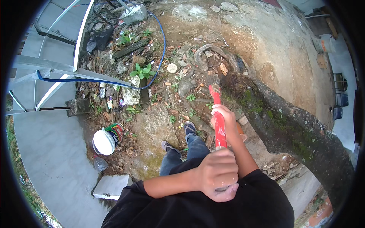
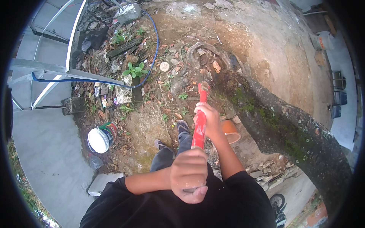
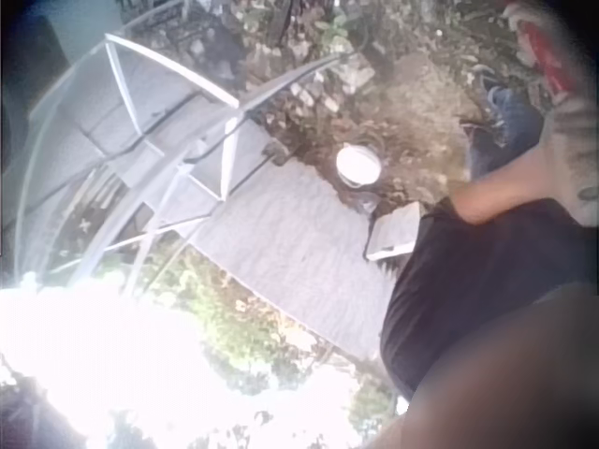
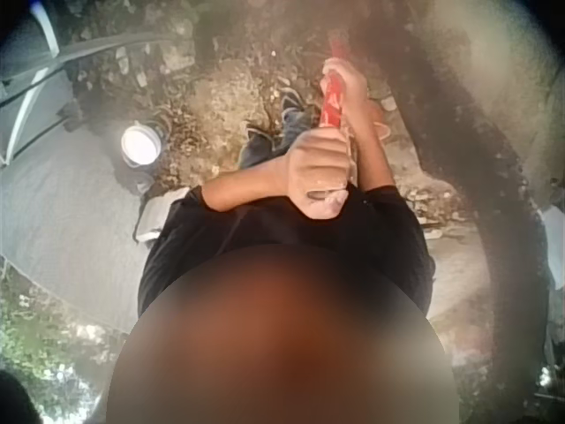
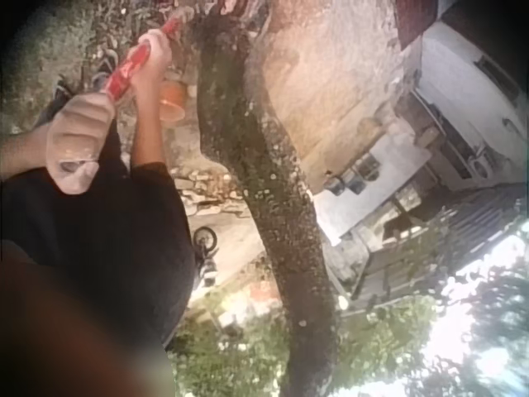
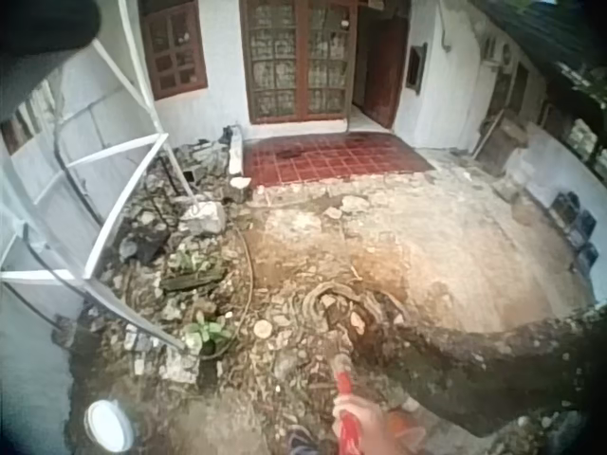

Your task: The person is sweeping dirt and debris from an outdoor concrete and dirt area using a broom.

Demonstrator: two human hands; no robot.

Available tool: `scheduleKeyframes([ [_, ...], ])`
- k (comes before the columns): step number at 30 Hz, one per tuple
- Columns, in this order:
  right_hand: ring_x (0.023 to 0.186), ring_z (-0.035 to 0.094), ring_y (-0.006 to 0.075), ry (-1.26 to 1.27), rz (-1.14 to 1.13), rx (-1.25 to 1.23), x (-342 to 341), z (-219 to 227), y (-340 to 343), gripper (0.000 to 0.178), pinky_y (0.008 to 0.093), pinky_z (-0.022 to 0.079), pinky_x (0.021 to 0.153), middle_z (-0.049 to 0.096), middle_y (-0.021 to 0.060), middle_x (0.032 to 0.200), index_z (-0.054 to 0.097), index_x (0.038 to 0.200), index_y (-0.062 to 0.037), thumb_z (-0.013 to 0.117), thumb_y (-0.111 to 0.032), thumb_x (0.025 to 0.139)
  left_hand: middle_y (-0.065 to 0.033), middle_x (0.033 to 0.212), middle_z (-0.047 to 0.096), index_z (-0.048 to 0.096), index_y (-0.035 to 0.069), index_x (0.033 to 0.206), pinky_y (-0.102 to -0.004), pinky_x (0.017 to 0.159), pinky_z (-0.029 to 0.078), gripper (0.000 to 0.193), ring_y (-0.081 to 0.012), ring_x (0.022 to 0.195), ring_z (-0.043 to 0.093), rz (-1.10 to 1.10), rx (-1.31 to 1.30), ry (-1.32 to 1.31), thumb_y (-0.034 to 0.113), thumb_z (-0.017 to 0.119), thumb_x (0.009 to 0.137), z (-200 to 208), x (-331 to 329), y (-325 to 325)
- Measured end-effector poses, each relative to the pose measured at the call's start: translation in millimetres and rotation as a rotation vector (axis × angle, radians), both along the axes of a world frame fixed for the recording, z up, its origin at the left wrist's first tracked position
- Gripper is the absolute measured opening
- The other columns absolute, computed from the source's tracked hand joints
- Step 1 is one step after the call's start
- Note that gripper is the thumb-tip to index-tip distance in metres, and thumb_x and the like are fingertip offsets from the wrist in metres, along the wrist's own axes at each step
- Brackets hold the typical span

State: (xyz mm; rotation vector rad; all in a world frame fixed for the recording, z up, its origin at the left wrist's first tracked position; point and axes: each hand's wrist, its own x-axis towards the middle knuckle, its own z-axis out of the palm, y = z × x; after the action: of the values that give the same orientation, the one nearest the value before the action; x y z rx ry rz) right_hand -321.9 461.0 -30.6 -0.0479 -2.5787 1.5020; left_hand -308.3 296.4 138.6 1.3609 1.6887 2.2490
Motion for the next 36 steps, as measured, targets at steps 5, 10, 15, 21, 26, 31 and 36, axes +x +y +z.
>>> scheduleKeyframes([
  [5, 0.096, 0.072, 0.0334, 0.136, -0.159, 0.085, -42.2, -35.7, 45.5, 0.023, 0.0335, 0.055, 0.086, 0.07, 0.0205, 0.105, 0.066, 0.096, 0.0016, 0.072, 0.007, 0.074, -0.0071, 0.063, 0.042, 0.046, 0.006, 0.063, -0.0409, 0.063, 0.043, 0.021, -0.0291, 0.056, 0.045, 0.073, 0.031, 0.032, 0.003, 0.061, 0.078, -42.6, -23.2, 38.3],
  [10, 0.084, 0.068, 0.0296, 0.055, -0.079, 0.072, -67.8, -109.3, 89.9, 0.021, 0.0352, 0.053, 0.079, 0.068, 0.0162, 0.095, 0.062, 0.092, 0.0017, 0.072, 0.006, 0.074, -0.01, 0.064, 0.045, 0.05, 0.005, 0.067, -0.0417, 0.065, 0.043, 0.019, -0.0333, 0.061, 0.048, 0.11, -0.096, -0.097, 0.003, 0.063, 0.081, -114.2, -72.3, 62.2],
  [15, 0.086, 0.07, 0.0253, -0.014, 0.039, -0.052, -23.4, -71.4, 42.8, 0.023, 0.0347, 0.054, 0.081, 0.07, 0.0163, 0.104, 0.065, 0.094, -0.0008, 0.069, 0.008, 0.074, -0.0073, 0.068, 0.045, 0.047, 0.008, 0.067, -0.041, 0.064, 0.043, 0.023, -0.0295, 0.06, 0.05, 0.024, -0.061, 0.09, 0.005, 0.067, 0.078, -55.6, -32.8, 50.7],
  [21, 0.09, 0.072, 0.0275, 0.106, -0.123, 0.126, -35.0, -31.4, 52.1, 0.024, 0.0339, 0.054, 0.081, 0.071, 0.0166, 0.105, 0.066, 0.093, -0.0004, 0.069, 0.011, 0.072, -0.0054, 0.065, 0.041, 0.05, 0.007, 0.066, -0.0404, 0.066, 0.043, 0.02, -0.0273, 0.058, 0.047, 0.072, 0.019, 0.057, 0.004, 0.065, 0.078, -22.4, -26.1, 46.0],
  [26, 0.088, 0.069, 0.0261, -0.004, -0.028, -0.043, -63.0, -105.4, 67.2, 0.027, 0.0324, 0.054, 0.082, 0.068, 0.0168, 0.102, 0.065, 0.095, 0.0006, 0.07, 0.014, 0.072, -0.0086, 0.066, 0.044, 0.048, 0.005, 0.068, -0.0409, 0.063, 0.041, 0.02, -0.0312, 0.06, 0.047, 0.149, -0.098, 0.029, 0.001, 0.066, 0.076, -103.4, -50.3, 62.6],
  [31, 0.096, 0.072, 0.0225, -0.026, 0.196, -0.137, -9.2, -32.9, -5.9, 0.021, 0.0301, 0.054, 0.086, 0.073, 0.0151, 0.113, 0.067, 0.095, -0.0032, 0.071, 0.008, 0.078, -0.0049, 0.066, 0.043, 0.049, 0.009, 0.065, -0.0375, 0.061, 0.042, 0.025, -0.0253, 0.055, 0.047, 0.138, 0.007, 0.152, 0.011, 0.07, 0.077, -8.7, -12.0, 47.8],
  [36, 0.098, 0.073, 0.026, -0.046, 0.173, -0.139, 2.1, -2.0, 0.5, 0.021, 0.032, 0.055, 0.088, 0.073, 0.0164, 0.112, 0.067, 0.093, -0.0032, 0.071, 0.009, 0.077, -0.0033, 0.067, 0.041, 0.049, 0.007, 0.065, -0.0376, 0.063, 0.044, 0.025, -0.0236, 0.055, 0.044, 0.141, 0.042, 0.23, 0.01, 0.068, 0.08, 18.4, -2.1, 34.0],
])
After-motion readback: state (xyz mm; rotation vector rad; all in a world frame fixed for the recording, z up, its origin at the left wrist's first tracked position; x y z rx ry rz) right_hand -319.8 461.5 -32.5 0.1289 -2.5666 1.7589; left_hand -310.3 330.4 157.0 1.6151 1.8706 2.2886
